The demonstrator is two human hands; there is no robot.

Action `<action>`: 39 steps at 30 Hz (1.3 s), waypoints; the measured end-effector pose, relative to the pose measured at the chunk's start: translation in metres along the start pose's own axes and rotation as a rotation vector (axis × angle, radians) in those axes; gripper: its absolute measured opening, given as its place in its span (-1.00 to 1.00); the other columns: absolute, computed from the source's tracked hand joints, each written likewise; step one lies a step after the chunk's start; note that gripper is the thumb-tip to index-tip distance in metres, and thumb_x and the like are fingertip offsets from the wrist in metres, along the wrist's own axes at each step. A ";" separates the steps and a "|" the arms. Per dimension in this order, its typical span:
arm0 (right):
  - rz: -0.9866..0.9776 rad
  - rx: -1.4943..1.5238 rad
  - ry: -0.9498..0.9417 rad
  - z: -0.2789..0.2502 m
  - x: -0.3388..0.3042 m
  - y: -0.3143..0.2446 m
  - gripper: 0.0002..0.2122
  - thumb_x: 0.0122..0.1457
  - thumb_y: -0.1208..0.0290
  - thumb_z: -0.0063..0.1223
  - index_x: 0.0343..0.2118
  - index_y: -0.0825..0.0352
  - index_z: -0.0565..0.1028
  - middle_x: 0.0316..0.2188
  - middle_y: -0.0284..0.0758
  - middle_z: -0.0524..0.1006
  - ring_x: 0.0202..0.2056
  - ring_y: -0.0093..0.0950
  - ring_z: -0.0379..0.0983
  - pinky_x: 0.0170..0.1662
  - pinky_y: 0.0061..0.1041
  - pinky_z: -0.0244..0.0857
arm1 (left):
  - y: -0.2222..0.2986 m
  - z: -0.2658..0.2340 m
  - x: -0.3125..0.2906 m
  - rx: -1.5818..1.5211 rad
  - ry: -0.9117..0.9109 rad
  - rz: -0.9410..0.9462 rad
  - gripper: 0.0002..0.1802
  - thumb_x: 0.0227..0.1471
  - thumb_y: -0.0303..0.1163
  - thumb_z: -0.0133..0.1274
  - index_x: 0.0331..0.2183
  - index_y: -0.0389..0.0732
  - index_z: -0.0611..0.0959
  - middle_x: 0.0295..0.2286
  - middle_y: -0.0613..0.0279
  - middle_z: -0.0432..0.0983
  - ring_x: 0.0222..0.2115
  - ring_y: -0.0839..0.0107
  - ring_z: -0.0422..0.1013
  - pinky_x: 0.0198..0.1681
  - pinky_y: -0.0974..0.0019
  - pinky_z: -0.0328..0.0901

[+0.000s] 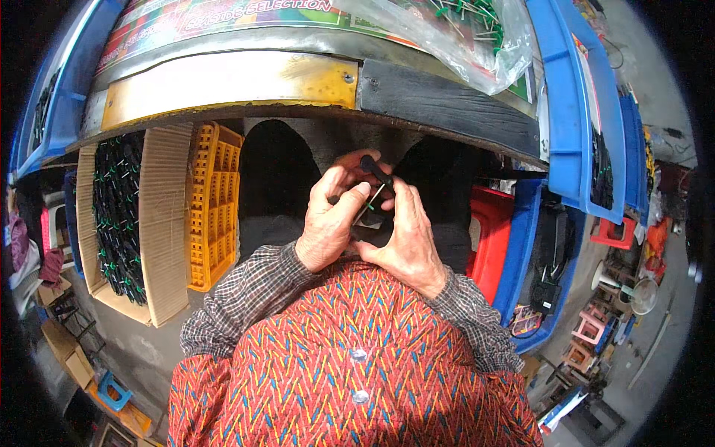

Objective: The person assembles small plastic housings by hand, inserting green pins into them.

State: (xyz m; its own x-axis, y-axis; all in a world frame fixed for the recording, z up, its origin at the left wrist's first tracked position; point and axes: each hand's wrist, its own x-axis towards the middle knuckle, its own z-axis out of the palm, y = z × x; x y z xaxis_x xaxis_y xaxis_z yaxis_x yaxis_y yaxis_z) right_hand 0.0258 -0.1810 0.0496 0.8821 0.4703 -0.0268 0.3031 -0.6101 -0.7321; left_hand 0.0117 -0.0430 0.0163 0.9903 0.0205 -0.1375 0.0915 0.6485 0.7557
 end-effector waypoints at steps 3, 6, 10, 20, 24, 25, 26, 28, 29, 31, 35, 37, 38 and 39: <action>-0.003 0.003 -0.012 0.000 0.000 0.000 -0.13 -0.38 0.46 0.38 0.07 0.50 0.11 -0.23 -0.07 0.30 -0.23 -0.16 0.35 -0.16 -0.28 0.32 | -0.001 0.001 0.000 -0.036 0.031 0.002 -0.63 0.16 -0.58 -0.17 0.03 -0.32 0.37 -0.13 0.11 0.46 -0.14 0.46 0.39 -0.03 0.39 0.29; -0.001 0.008 -0.018 0.001 0.000 0.000 -0.14 -0.38 0.45 0.38 0.06 0.51 0.12 -0.24 -0.07 0.31 -0.24 -0.16 0.35 -0.16 -0.28 0.32 | -0.003 0.001 0.000 -0.078 0.039 0.013 -0.66 0.20 -0.49 -0.14 0.02 -0.30 0.39 -0.14 0.14 0.46 -0.18 0.48 0.40 -0.06 0.39 0.30; 0.006 -0.001 -0.019 0.003 0.000 0.004 -0.13 -0.40 0.42 0.38 0.05 0.51 0.13 -0.24 -0.07 0.31 -0.23 -0.15 0.35 -0.15 -0.28 0.32 | -0.007 0.000 0.000 -0.025 0.044 0.067 -0.67 0.23 -0.38 -0.12 0.00 -0.30 0.40 -0.16 0.15 0.47 -0.21 0.50 0.40 -0.11 0.41 0.33; -0.004 -0.001 -0.008 0.006 -0.001 0.005 -0.14 -0.42 0.39 0.38 0.03 0.53 0.15 -0.26 -0.07 0.31 -0.24 -0.14 0.35 -0.15 -0.26 0.31 | -0.010 -0.001 -0.001 -0.042 0.059 0.094 -0.68 0.25 -0.29 -0.15 -0.07 -0.31 0.42 -0.22 0.20 0.48 -0.33 0.56 0.39 -0.22 0.45 0.34; 0.010 -0.004 -0.020 0.006 -0.002 0.005 -0.14 -0.43 0.39 0.38 0.02 0.53 0.15 -0.27 -0.07 0.31 -0.24 -0.14 0.35 -0.16 -0.26 0.31 | -0.012 -0.003 -0.001 -0.025 0.055 0.109 -0.69 0.25 -0.29 -0.15 -0.08 -0.31 0.43 -0.23 0.20 0.49 -0.33 0.58 0.36 -0.22 0.47 0.33; 0.001 -0.012 -0.018 0.006 -0.003 0.006 -0.14 -0.44 0.39 0.39 0.02 0.54 0.16 -0.27 -0.08 0.32 -0.24 -0.15 0.35 -0.16 -0.26 0.32 | -0.012 -0.004 -0.001 0.032 0.058 0.126 -0.69 0.26 -0.29 -0.15 -0.08 -0.31 0.44 -0.23 0.21 0.49 -0.33 0.58 0.36 -0.22 0.47 0.32; 0.002 -0.013 -0.019 0.007 -0.003 0.005 -0.14 -0.44 0.39 0.39 0.02 0.54 0.16 -0.27 -0.08 0.32 -0.24 -0.15 0.35 -0.16 -0.26 0.32 | -0.013 -0.005 -0.001 0.090 0.060 0.144 -0.69 0.26 -0.29 -0.16 -0.08 -0.31 0.44 -0.23 0.21 0.49 -0.33 0.59 0.35 -0.21 0.48 0.31; -0.002 -0.013 -0.012 0.007 -0.002 0.005 -0.13 -0.44 0.39 0.39 0.02 0.54 0.15 -0.27 -0.08 0.32 -0.24 -0.16 0.36 -0.17 -0.27 0.32 | -0.010 -0.004 -0.001 0.113 0.067 0.139 -0.69 0.26 -0.29 -0.16 -0.08 -0.30 0.44 -0.23 0.21 0.49 -0.33 0.60 0.34 -0.21 0.48 0.31; 0.000 -0.014 -0.012 0.007 -0.002 0.005 -0.13 -0.44 0.39 0.39 0.02 0.54 0.15 -0.27 -0.08 0.32 -0.24 -0.16 0.36 -0.17 -0.27 0.32 | -0.010 -0.003 -0.001 0.137 0.073 0.135 -0.69 0.26 -0.28 -0.17 -0.09 -0.30 0.44 -0.24 0.22 0.49 -0.32 0.60 0.34 -0.21 0.49 0.30; 0.002 0.008 -0.010 0.007 -0.002 0.005 -0.12 -0.45 0.39 0.40 0.02 0.55 0.16 -0.28 -0.09 0.33 -0.26 -0.16 0.37 -0.18 -0.28 0.34 | -0.012 -0.004 -0.001 0.107 0.073 0.138 -0.69 0.26 -0.28 -0.17 -0.09 -0.30 0.44 -0.24 0.22 0.49 -0.32 0.60 0.34 -0.21 0.49 0.30; -0.021 -0.004 0.002 0.008 -0.002 0.006 -0.11 -0.46 0.38 0.40 0.03 0.55 0.16 -0.29 -0.09 0.34 -0.27 -0.17 0.38 -0.19 -0.28 0.35 | -0.012 -0.003 -0.001 0.042 0.060 0.139 -0.69 0.27 -0.28 -0.18 -0.10 -0.31 0.45 -0.24 0.22 0.49 -0.34 0.60 0.33 -0.22 0.49 0.30; -0.026 -0.013 0.014 0.009 -0.002 0.007 -0.11 -0.46 0.38 0.41 0.02 0.55 0.17 -0.30 -0.10 0.34 -0.28 -0.17 0.39 -0.20 -0.29 0.35 | -0.013 -0.006 -0.001 0.061 0.065 0.127 -0.68 0.27 -0.28 -0.18 -0.10 -0.32 0.45 -0.24 0.23 0.49 -0.34 0.60 0.33 -0.22 0.49 0.30; -0.026 -0.013 0.014 0.009 -0.002 0.007 -0.11 -0.46 0.38 0.41 0.02 0.55 0.17 -0.30 -0.10 0.34 -0.28 -0.17 0.39 -0.20 -0.29 0.35 | -0.014 -0.007 -0.001 0.079 0.071 0.116 -0.68 0.27 -0.28 -0.18 -0.10 -0.32 0.45 -0.25 0.23 0.49 -0.35 0.60 0.33 -0.22 0.49 0.29; -0.021 -0.014 0.007 0.009 -0.002 0.006 -0.12 -0.46 0.38 0.41 0.02 0.55 0.17 -0.30 -0.10 0.34 -0.28 -0.18 0.39 -0.20 -0.30 0.36 | -0.016 -0.008 -0.001 0.079 0.072 0.116 -0.68 0.27 -0.28 -0.18 -0.10 -0.32 0.45 -0.25 0.23 0.49 -0.35 0.60 0.33 -0.22 0.49 0.29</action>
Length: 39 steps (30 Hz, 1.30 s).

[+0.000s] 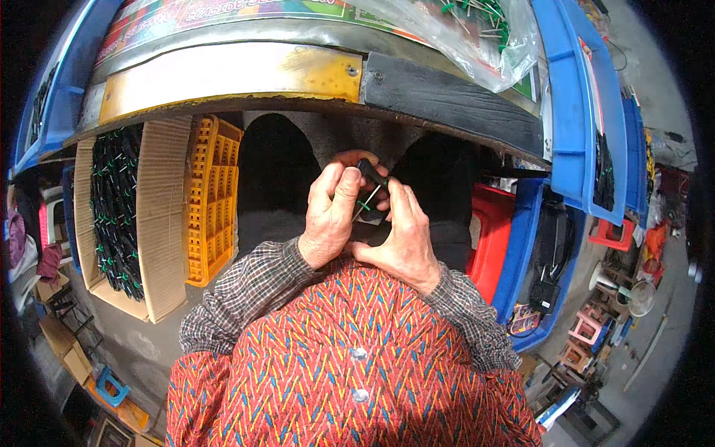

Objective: The person assembles small plastic housings by hand, inserting green pins into them.

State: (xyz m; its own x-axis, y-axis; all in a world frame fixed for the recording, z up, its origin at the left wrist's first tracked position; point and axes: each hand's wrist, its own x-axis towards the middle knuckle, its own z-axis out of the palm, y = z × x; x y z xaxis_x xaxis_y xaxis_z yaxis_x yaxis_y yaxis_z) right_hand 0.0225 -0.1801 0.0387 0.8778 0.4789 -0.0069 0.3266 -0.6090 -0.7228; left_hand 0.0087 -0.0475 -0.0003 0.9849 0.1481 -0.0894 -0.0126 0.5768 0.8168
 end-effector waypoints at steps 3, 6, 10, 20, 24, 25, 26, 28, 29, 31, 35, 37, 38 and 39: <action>0.010 0.011 -0.010 -0.001 0.001 -0.002 -0.12 -0.46 0.38 0.41 0.02 0.56 0.17 -0.31 -0.11 0.35 -0.30 -0.21 0.40 -0.22 -0.31 0.37 | -0.002 0.000 0.000 -0.016 0.000 0.029 -0.68 0.27 -0.28 -0.19 -0.10 -0.31 0.45 -0.25 0.23 0.50 -0.34 0.60 0.33 -0.21 0.49 0.29; 0.014 0.018 -0.007 -0.001 0.001 -0.003 -0.12 -0.45 0.38 0.41 0.01 0.56 0.17 -0.31 -0.11 0.35 -0.32 -0.23 0.41 -0.24 -0.32 0.37 | 0.002 0.002 0.000 -0.007 0.014 0.003 -0.67 0.27 -0.27 -0.19 -0.10 -0.31 0.46 -0.25 0.22 0.50 -0.34 0.60 0.33 -0.20 0.48 0.29; 0.007 0.013 -0.004 -0.001 0.001 -0.001 -0.13 -0.45 0.38 0.41 0.01 0.55 0.17 -0.31 -0.12 0.35 -0.33 -0.23 0.41 -0.24 -0.32 0.38 | 0.004 0.000 0.000 0.033 -0.007 0.028 -0.67 0.27 -0.26 -0.19 -0.09 -0.31 0.46 -0.24 0.22 0.51 -0.33 0.59 0.33 -0.19 0.49 0.29; 0.008 0.011 -0.007 0.000 0.001 -0.003 -0.14 -0.46 0.38 0.41 0.01 0.51 0.18 -0.31 -0.12 0.35 -0.31 -0.22 0.42 -0.23 -0.32 0.38 | -0.003 -0.005 0.000 0.111 -0.011 0.038 -0.57 0.29 -0.15 -0.27 -0.10 -0.36 0.42 -0.25 0.16 0.44 -0.40 0.57 0.26 -0.28 0.46 0.31; -0.012 -0.004 0.002 0.000 0.001 -0.001 -0.14 -0.45 0.38 0.41 0.01 0.52 0.18 -0.31 -0.12 0.36 -0.31 -0.23 0.42 -0.23 -0.33 0.38 | 0.000 -0.004 0.001 0.206 -0.014 0.048 -0.57 0.29 -0.15 -0.26 -0.11 -0.35 0.43 -0.27 0.20 0.44 -0.45 0.60 0.23 -0.35 0.49 0.28; -0.017 -0.013 -0.005 0.000 0.001 -0.001 -0.14 -0.45 0.38 0.41 0.01 0.52 0.18 -0.31 -0.12 0.36 -0.31 -0.23 0.42 -0.23 -0.33 0.39 | -0.002 -0.004 0.001 0.180 -0.003 0.054 -0.57 0.29 -0.14 -0.26 -0.12 -0.34 0.44 -0.27 0.21 0.45 -0.47 0.62 0.21 -0.37 0.50 0.26; -0.017 -0.014 -0.005 0.000 0.001 -0.001 -0.14 -0.45 0.38 0.41 0.01 0.52 0.18 -0.31 -0.12 0.36 -0.31 -0.23 0.42 -0.23 -0.33 0.39 | -0.003 -0.003 0.001 0.153 0.007 0.059 -0.56 0.28 -0.13 -0.26 -0.12 -0.34 0.45 -0.27 0.23 0.45 -0.49 0.64 0.19 -0.40 0.52 0.24; -0.001 0.014 -0.003 0.000 0.002 -0.002 -0.14 -0.45 0.37 0.41 0.00 0.53 0.19 -0.31 -0.12 0.36 -0.32 -0.24 0.42 -0.23 -0.33 0.39 | 0.003 -0.003 0.000 0.153 0.006 0.036 -0.55 0.28 -0.12 -0.26 -0.11 -0.34 0.44 -0.27 0.22 0.45 -0.49 0.64 0.19 -0.40 0.52 0.24; -0.002 0.014 -0.004 0.000 0.002 -0.003 -0.14 -0.45 0.37 0.41 0.00 0.53 0.19 -0.31 -0.12 0.36 -0.32 -0.24 0.42 -0.23 -0.33 0.39 | 0.005 -0.002 -0.001 0.153 0.004 0.012 -0.54 0.28 -0.11 -0.26 -0.10 -0.34 0.44 -0.26 0.22 0.46 -0.49 0.64 0.20 -0.41 0.52 0.24; -0.010 0.018 0.001 -0.001 0.002 -0.003 -0.15 -0.44 0.37 0.42 0.00 0.53 0.19 -0.31 -0.12 0.36 -0.33 -0.25 0.43 -0.24 -0.34 0.40 | 0.002 -0.003 0.000 0.134 -0.004 0.040 -0.53 0.28 -0.10 -0.27 -0.09 -0.34 0.44 -0.25 0.20 0.46 -0.48 0.64 0.21 -0.40 0.52 0.25; 0.000 0.027 0.006 0.001 0.002 -0.001 -0.14 -0.44 0.37 0.42 0.00 0.53 0.19 -0.31 -0.12 0.36 -0.34 -0.25 0.43 -0.25 -0.34 0.40 | 0.011 -0.002 -0.001 0.138 -0.014 -0.022 -0.51 0.29 -0.10 -0.29 -0.07 -0.35 0.43 -0.22 0.16 0.46 -0.41 0.60 0.26 -0.32 0.49 0.30; 0.001 0.019 -0.004 0.001 0.003 -0.003 -0.14 -0.44 0.37 0.42 0.00 0.54 0.19 -0.31 -0.12 0.36 -0.33 -0.25 0.43 -0.24 -0.34 0.40 | 0.008 -0.002 -0.001 0.119 -0.015 0.000 -0.51 0.29 -0.10 -0.29 -0.07 -0.35 0.43 -0.23 0.16 0.46 -0.41 0.59 0.26 -0.30 0.48 0.31; 0.001 0.019 -0.005 0.001 0.003 -0.003 -0.14 -0.44 0.37 0.42 0.00 0.54 0.19 -0.31 -0.12 0.36 -0.33 -0.25 0.43 -0.24 -0.34 0.40 | 0.006 -0.003 0.000 0.100 -0.016 0.021 -0.51 0.29 -0.10 -0.29 -0.07 -0.35 0.43 -0.23 0.16 0.46 -0.40 0.59 0.27 -0.29 0.48 0.31; -0.001 0.024 -0.003 0.001 0.003 -0.002 -0.14 -0.44 0.36 0.42 0.00 0.54 0.19 -0.31 -0.12 0.37 -0.33 -0.25 0.43 -0.24 -0.34 0.40 | 0.003 -0.004 0.000 0.100 -0.016 0.020 -0.51 0.29 -0.10 -0.29 -0.07 -0.35 0.43 -0.23 0.16 0.46 -0.40 0.59 0.27 -0.29 0.48 0.31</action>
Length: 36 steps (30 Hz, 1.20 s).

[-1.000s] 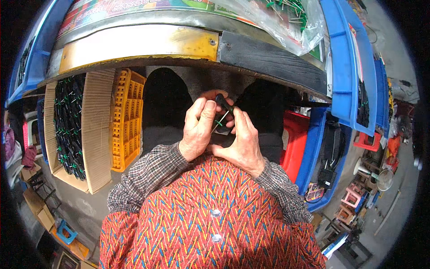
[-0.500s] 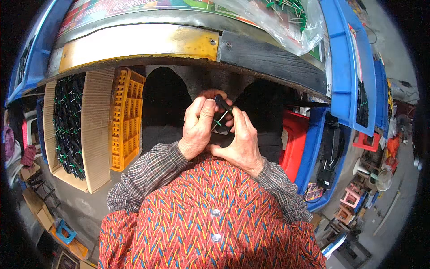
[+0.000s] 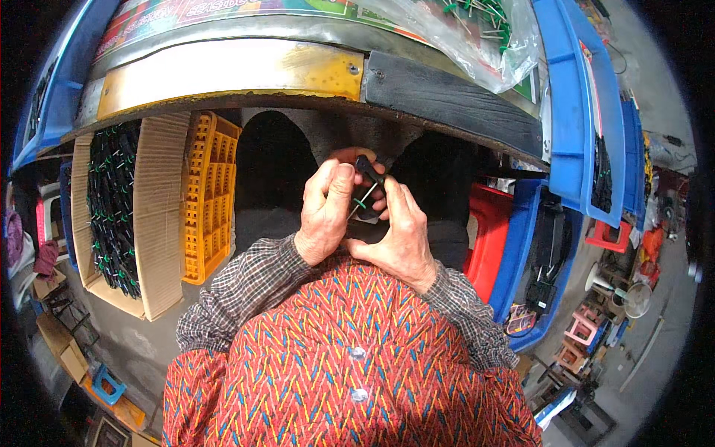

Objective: The person assembles small plastic housings by hand, inserting green pins into them.

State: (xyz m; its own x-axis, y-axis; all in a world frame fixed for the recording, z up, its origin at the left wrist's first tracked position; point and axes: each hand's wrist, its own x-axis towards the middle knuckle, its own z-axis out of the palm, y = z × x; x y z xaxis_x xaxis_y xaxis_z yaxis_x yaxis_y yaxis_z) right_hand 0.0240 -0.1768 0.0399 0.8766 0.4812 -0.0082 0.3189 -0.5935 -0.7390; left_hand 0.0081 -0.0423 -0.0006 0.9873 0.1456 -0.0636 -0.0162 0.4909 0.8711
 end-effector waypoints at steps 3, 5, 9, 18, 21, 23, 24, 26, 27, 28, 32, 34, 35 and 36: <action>-0.010 0.002 0.004 0.000 0.000 0.001 -0.14 -0.44 0.36 0.42 0.00 0.54 0.19 -0.31 -0.12 0.37 -0.32 -0.25 0.43 -0.24 -0.34 0.40 | -0.005 -0.002 0.001 0.059 0.000 0.042 -0.51 0.28 -0.10 -0.28 -0.07 -0.35 0.43 -0.24 0.16 0.46 -0.41 0.59 0.26 -0.32 0.48 0.31; -0.017 -0.001 0.006 0.000 0.000 0.002 -0.15 -0.44 0.36 0.42 0.00 0.54 0.19 -0.31 -0.12 0.37 -0.32 -0.24 0.43 -0.24 -0.34 0.40 | -0.001 0.001 0.002 0.063 0.004 0.044 -0.52 0.28 -0.11 -0.27 -0.07 -0.35 0.44 -0.25 0.16 0.47 -0.42 0.61 0.25 -0.33 0.49 0.30; -0.016 0.007 0.006 0.001 -0.001 0.002 -0.15 -0.44 0.37 0.41 -0.01 0.54 0.19 -0.31 -0.12 0.37 -0.32 -0.24 0.43 -0.24 -0.34 0.40 | 0.006 0.002 -0.001 0.043 0.005 0.003 -0.54 0.29 -0.12 -0.28 -0.08 -0.35 0.44 -0.25 0.17 0.46 -0.41 0.61 0.24 -0.28 0.48 0.29; -0.025 0.006 -0.002 0.003 -0.002 0.004 -0.17 -0.44 0.38 0.39 -0.01 0.52 0.19 -0.29 -0.09 0.35 -0.25 -0.16 0.39 -0.18 -0.28 0.34 | -0.003 0.000 0.000 0.051 0.002 0.061 -0.56 0.29 -0.14 -0.27 -0.10 -0.35 0.43 -0.25 0.13 0.46 -0.36 0.58 0.28 -0.20 0.46 0.27; -0.023 0.019 0.001 0.003 -0.002 0.004 -0.17 -0.44 0.38 0.39 -0.01 0.51 0.19 -0.29 -0.09 0.34 -0.24 -0.15 0.38 -0.18 -0.27 0.33 | -0.003 -0.001 0.001 0.048 -0.002 0.037 -0.57 0.29 -0.14 -0.27 -0.12 -0.35 0.43 -0.25 0.12 0.46 -0.33 0.55 0.29 -0.18 0.44 0.27; -0.025 0.016 0.001 0.003 -0.002 0.004 -0.17 -0.45 0.37 0.39 -0.01 0.51 0.19 -0.29 -0.09 0.34 -0.25 -0.15 0.38 -0.19 -0.26 0.33 | 0.000 0.000 0.001 0.040 0.004 0.013 -0.56 0.28 -0.13 -0.27 -0.13 -0.35 0.44 -0.26 0.11 0.47 -0.34 0.55 0.28 -0.18 0.45 0.26; -0.022 0.010 0.004 0.004 -0.001 0.004 -0.17 -0.44 0.37 0.39 -0.02 0.51 0.20 -0.29 -0.09 0.34 -0.25 -0.15 0.38 -0.19 -0.26 0.33 | 0.001 0.000 0.001 0.039 0.005 0.012 -0.56 0.28 -0.13 -0.27 -0.13 -0.35 0.44 -0.26 0.11 0.47 -0.34 0.55 0.28 -0.18 0.45 0.26; -0.018 0.004 0.007 0.004 -0.001 0.004 -0.17 -0.44 0.37 0.39 -0.02 0.51 0.20 -0.30 -0.09 0.35 -0.26 -0.15 0.38 -0.19 -0.26 0.33 | 0.001 -0.001 0.002 0.074 -0.003 0.040 -0.56 0.28 -0.13 -0.27 -0.14 -0.35 0.44 -0.27 0.11 0.47 -0.37 0.57 0.28 -0.23 0.46 0.26; -0.021 0.008 0.010 0.004 -0.001 0.004 -0.17 -0.44 0.37 0.39 -0.02 0.51 0.20 -0.30 -0.09 0.35 -0.26 -0.15 0.39 -0.19 -0.26 0.34 | 0.000 -0.002 0.002 0.074 -0.002 0.040 -0.56 0.28 -0.13 -0.27 -0.14 -0.35 0.44 -0.27 0.11 0.47 -0.37 0.57 0.28 -0.23 0.46 0.26; -0.023 0.013 0.013 0.005 -0.001 0.004 -0.18 -0.44 0.37 0.39 -0.02 0.51 0.20 -0.31 -0.10 0.35 -0.27 -0.15 0.39 -0.19 -0.26 0.34 | -0.002 -0.003 0.002 0.078 0.000 0.054 -0.55 0.28 -0.12 -0.27 -0.15 -0.35 0.45 -0.27 0.12 0.47 -0.39 0.58 0.27 -0.26 0.47 0.26; -0.036 0.000 0.017 0.005 -0.001 0.004 -0.17 -0.44 0.37 0.39 -0.02 0.51 0.20 -0.31 -0.10 0.36 -0.27 -0.16 0.39 -0.20 -0.27 0.34 | 0.000 -0.001 0.001 0.080 0.014 0.015 -0.55 0.29 -0.12 -0.27 -0.15 -0.34 0.45 -0.29 0.14 0.47 -0.43 0.61 0.26 -0.33 0.50 0.26; -0.038 -0.012 0.017 0.005 -0.001 0.003 -0.17 -0.44 0.36 0.40 -0.02 0.51 0.20 -0.31 -0.10 0.36 -0.27 -0.17 0.40 -0.19 -0.28 0.36 | -0.002 0.000 0.001 0.064 0.027 0.023 -0.55 0.29 -0.12 -0.27 -0.14 -0.34 0.46 -0.29 0.14 0.47 -0.45 0.61 0.26 -0.34 0.50 0.27; -0.038 -0.012 0.016 0.005 -0.001 0.003 -0.17 -0.44 0.36 0.40 -0.02 0.51 0.20 -0.31 -0.10 0.36 -0.27 -0.17 0.40 -0.19 -0.28 0.36 | -0.003 0.001 0.001 0.048 0.040 0.031 -0.55 0.29 -0.12 -0.28 -0.14 -0.34 0.46 -0.30 0.14 0.48 -0.47 0.61 0.25 -0.34 0.51 0.27; -0.029 -0.002 0.014 0.005 -0.001 0.003 -0.16 -0.44 0.36 0.40 -0.02 0.51 0.20 -0.31 -0.10 0.37 -0.27 -0.17 0.41 -0.19 -0.28 0.36 | -0.002 0.000 0.001 0.048 0.039 0.030 -0.55 0.29 -0.12 -0.28 -0.14 -0.34 0.46 -0.30 0.14 0.48 -0.47 0.61 0.25 -0.34 0.51 0.27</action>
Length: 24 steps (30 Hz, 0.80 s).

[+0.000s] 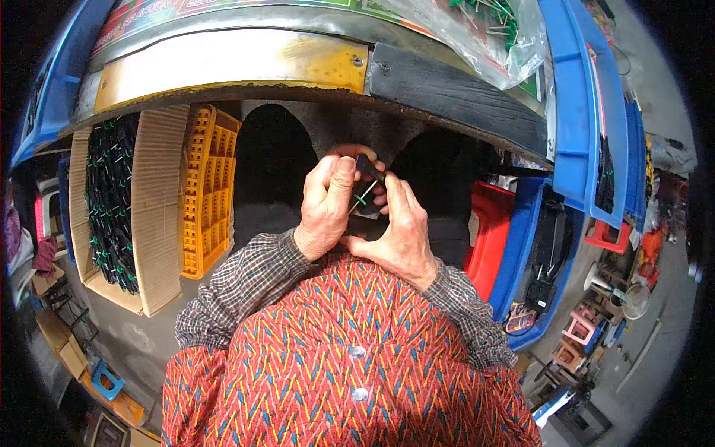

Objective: The person assembles small plastic housings by hand, inserting green pins into them.

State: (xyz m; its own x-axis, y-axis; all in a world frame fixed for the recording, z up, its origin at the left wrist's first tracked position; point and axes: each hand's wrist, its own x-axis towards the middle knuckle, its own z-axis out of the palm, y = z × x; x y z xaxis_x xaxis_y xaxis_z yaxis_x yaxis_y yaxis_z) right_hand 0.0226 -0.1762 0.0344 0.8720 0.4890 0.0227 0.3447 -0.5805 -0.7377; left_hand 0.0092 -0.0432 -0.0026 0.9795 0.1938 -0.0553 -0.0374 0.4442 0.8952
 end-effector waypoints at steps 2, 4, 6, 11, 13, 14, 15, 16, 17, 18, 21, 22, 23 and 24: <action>0.010 0.010 -0.001 0.000 0.000 0.001 -0.16 -0.44 0.35 0.40 -0.01 0.51 0.20 -0.31 -0.10 0.37 -0.27 -0.18 0.41 -0.19 -0.28 0.37 | 0.002 -0.002 -0.001 0.077 -0.013 -0.035 -0.56 0.29 -0.13 -0.28 -0.14 -0.34 0.45 -0.30 0.14 0.48 -0.46 0.59 0.28 -0.33 0.50 0.29; 0.001 0.000 -0.007 -0.001 0.000 0.000 -0.16 -0.44 0.35 0.40 -0.01 0.52 0.19 -0.30 -0.11 0.37 -0.26 -0.19 0.42 -0.18 -0.29 0.38 | -0.002 -0.003 0.000 0.060 -0.013 -0.015 -0.56 0.29 -0.13 -0.28 -0.14 -0.34 0.45 -0.30 0.14 0.48 -0.47 0.58 0.28 -0.34 0.49 0.29; -0.003 -0.006 -0.005 -0.001 -0.001 0.001 -0.16 -0.44 0.35 0.40 -0.01 0.53 0.19 -0.30 -0.11 0.37 -0.27 -0.19 0.43 -0.19 -0.30 0.38 | -0.003 -0.002 0.000 0.042 -0.014 0.004 -0.56 0.29 -0.13 -0.28 -0.14 -0.34 0.45 -0.30 0.14 0.48 -0.47 0.58 0.29 -0.34 0.48 0.30; 0.017 -0.001 -0.012 -0.002 0.000 -0.003 -0.16 -0.45 0.35 0.41 -0.02 0.54 0.20 -0.30 -0.10 0.38 -0.28 -0.21 0.44 -0.20 -0.32 0.40 | -0.004 -0.002 0.001 0.004 -0.012 0.003 -0.56 0.29 -0.14 -0.28 -0.15 -0.35 0.46 -0.33 0.16 0.46 -0.48 0.57 0.27 -0.34 0.47 0.31; 0.018 -0.002 -0.014 -0.002 0.000 -0.002 -0.15 -0.45 0.35 0.41 -0.02 0.55 0.20 -0.30 -0.10 0.38 -0.29 -0.21 0.44 -0.20 -0.32 0.40 | 0.000 -0.002 0.000 0.010 -0.011 -0.019 -0.56 0.29 -0.14 -0.28 -0.16 -0.36 0.46 -0.33 0.16 0.45 -0.47 0.55 0.28 -0.33 0.45 0.32; 0.019 -0.002 -0.014 -0.002 0.000 -0.001 -0.15 -0.45 0.35 0.41 -0.02 0.55 0.20 -0.30 -0.10 0.38 -0.29 -0.21 0.44 -0.20 -0.32 0.40 | 0.001 -0.002 0.000 0.016 -0.010 -0.041 -0.55 0.29 -0.13 -0.28 -0.16 -0.36 0.45 -0.33 0.15 0.45 -0.46 0.54 0.29 -0.31 0.44 0.32; 0.012 -0.002 -0.010 -0.002 0.000 -0.001 -0.15 -0.45 0.35 0.40 -0.02 0.55 0.20 -0.31 -0.10 0.38 -0.29 -0.21 0.44 -0.20 -0.32 0.40 | 0.000 -0.002 0.001 0.017 -0.009 -0.041 -0.55 0.29 -0.13 -0.28 -0.16 -0.36 0.45 -0.33 0.15 0.45 -0.46 0.54 0.29 -0.31 0.44 0.32; 0.005 -0.001 -0.005 -0.001 0.000 -0.002 -0.15 -0.45 0.35 0.40 -0.02 0.55 0.20 -0.31 -0.10 0.38 -0.29 -0.21 0.44 -0.20 -0.32 0.40 | -0.002 -0.002 0.001 0.002 -0.014 -0.002 -0.55 0.28 -0.13 -0.27 -0.16 -0.37 0.45 -0.33 0.15 0.44 -0.45 0.54 0.29 -0.31 0.43 0.32; 0.005 -0.001 -0.006 -0.001 0.000 -0.002 -0.15 -0.45 0.35 0.40 -0.02 0.55 0.20 -0.31 -0.10 0.38 -0.29 -0.21 0.44 -0.20 -0.32 0.40 | -0.003 -0.002 0.002 -0.012 -0.019 0.036 -0.55 0.28 -0.13 -0.27 -0.16 -0.37 0.45 -0.33 0.15 0.44 -0.44 0.54 0.28 -0.30 0.43 0.32; 0.000 -0.007 -0.004 -0.001 0.000 -0.001 -0.15 -0.45 0.34 0.40 -0.02 0.55 0.20 -0.31 -0.10 0.38 -0.29 -0.21 0.44 -0.20 -0.31 0.39 | -0.003 -0.002 0.002 -0.013 -0.019 0.036 -0.55 0.28 -0.13 -0.27 -0.16 -0.37 0.45 -0.33 0.15 0.44 -0.44 0.54 0.28 -0.30 0.43 0.32; -0.002 -0.012 -0.002 -0.001 0.000 -0.001 -0.15 -0.45 0.34 0.40 -0.02 0.55 0.20 -0.32 -0.11 0.38 -0.29 -0.21 0.44 -0.20 -0.30 0.39 | -0.002 -0.002 0.002 -0.020 -0.022 0.000 -0.54 0.28 -0.12 -0.26 -0.16 -0.37 0.45 -0.33 0.14 0.44 -0.43 0.54 0.28 -0.28 0.42 0.31; 0.000 -0.011 -0.002 -0.001 0.000 -0.001 -0.15 -0.45 0.33 0.40 -0.02 0.55 0.20 -0.32 -0.11 0.38 -0.29 -0.20 0.43 -0.20 -0.30 0.39 | -0.001 -0.002 0.002 -0.026 -0.020 -0.007 -0.55 0.28 -0.12 -0.25 -0.16 -0.37 0.45 -0.33 0.15 0.44 -0.43 0.55 0.26 -0.28 0.43 0.30; -0.001 -0.011 -0.003 -0.001 0.000 -0.002 -0.15 -0.45 0.33 0.40 -0.02 0.55 0.20 -0.32 -0.11 0.38 -0.29 -0.20 0.43 -0.20 -0.30 0.39 | -0.001 -0.002 0.002 -0.033 -0.017 -0.014 -0.55 0.28 -0.13 -0.25 -0.15 -0.36 0.46 -0.34 0.16 0.45 -0.44 0.56 0.25 -0.29 0.43 0.29; -0.003 -0.017 -0.003 -0.001 0.001 -0.001 -0.15 -0.45 0.33 0.40 -0.02 0.55 0.20 -0.32 -0.11 0.38 -0.29 -0.20 0.43 -0.21 -0.30 0.39 | -0.001 -0.002 0.002 -0.033 -0.017 -0.014 -0.55 0.28 -0.13 -0.25 -0.15 -0.36 0.46 -0.34 0.16 0.45 -0.44 0.56 0.25 -0.29 0.43 0.29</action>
State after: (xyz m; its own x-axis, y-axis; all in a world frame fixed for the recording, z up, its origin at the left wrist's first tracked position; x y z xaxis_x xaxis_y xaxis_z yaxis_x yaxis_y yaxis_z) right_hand 0.0231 -0.1761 0.0365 0.8699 0.4927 0.0225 0.3528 -0.5898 -0.7264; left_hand 0.0110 -0.0420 -0.0046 0.9832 0.1722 -0.0597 -0.0299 0.4755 0.8792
